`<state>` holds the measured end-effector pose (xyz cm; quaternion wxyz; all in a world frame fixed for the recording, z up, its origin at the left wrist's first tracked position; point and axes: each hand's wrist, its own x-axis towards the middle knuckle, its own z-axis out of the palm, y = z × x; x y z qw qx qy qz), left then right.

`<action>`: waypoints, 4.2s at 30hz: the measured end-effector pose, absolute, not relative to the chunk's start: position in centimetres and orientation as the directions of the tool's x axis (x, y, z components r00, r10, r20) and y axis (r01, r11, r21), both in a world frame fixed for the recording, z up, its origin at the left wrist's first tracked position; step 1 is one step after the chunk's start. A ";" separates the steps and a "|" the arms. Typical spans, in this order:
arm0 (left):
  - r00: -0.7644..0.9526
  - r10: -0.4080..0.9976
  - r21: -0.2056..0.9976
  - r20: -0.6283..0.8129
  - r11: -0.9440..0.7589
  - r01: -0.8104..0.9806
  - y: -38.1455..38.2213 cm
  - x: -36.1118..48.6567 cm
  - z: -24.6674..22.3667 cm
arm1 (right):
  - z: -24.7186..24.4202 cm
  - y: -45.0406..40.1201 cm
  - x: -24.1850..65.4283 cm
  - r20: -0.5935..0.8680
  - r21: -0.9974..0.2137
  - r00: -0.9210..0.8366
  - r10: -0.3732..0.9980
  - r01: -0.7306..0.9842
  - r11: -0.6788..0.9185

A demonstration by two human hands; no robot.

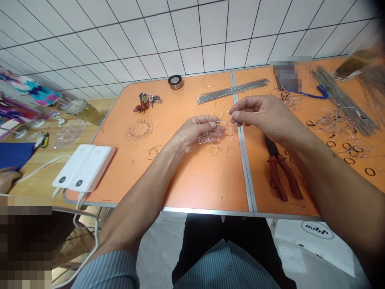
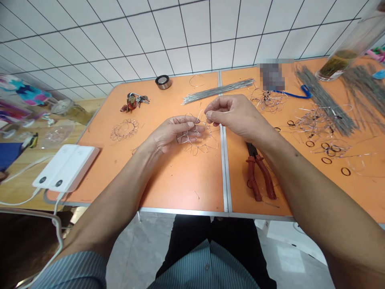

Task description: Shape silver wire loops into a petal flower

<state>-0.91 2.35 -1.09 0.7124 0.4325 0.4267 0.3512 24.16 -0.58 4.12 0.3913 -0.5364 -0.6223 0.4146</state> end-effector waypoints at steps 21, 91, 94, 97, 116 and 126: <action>0.358 0.877 0.903 -0.319 0.397 -0.167 2.6 -0.7 -1.0 | 3.7 -0.4 23.9 0.087 -0.888 -0.121 0.989 0.441 0.133; 0.275 0.867 0.802 -0.415 0.492 -0.339 2.6 -0.1 0.3 | 3.6 -0.2 24.4 0.157 -0.787 -0.125 0.980 0.583 0.200; 0.274 0.868 0.798 -0.415 0.492 -0.349 2.6 -0.1 0.4 | 3.6 -0.2 24.4 0.163 -0.777 -0.115 0.980 0.597 0.199; 0.272 0.867 0.794 -0.417 0.494 -0.356 2.6 -0.2 0.4 | 3.7 -0.3 24.4 0.166 -0.774 -0.116 0.979 0.599 0.203; 0.248 0.855 0.740 -0.455 0.518 -0.430 2.9 0.0 0.3 | 3.3 -0.1 24.3 0.146 -0.748 -0.137 0.980 0.632 0.200; 0.215 0.860 0.721 -0.462 0.506 -0.474 3.0 0.0 0.4 | 3.2 0.0 24.2 0.160 -0.733 -0.148 0.976 0.645 0.218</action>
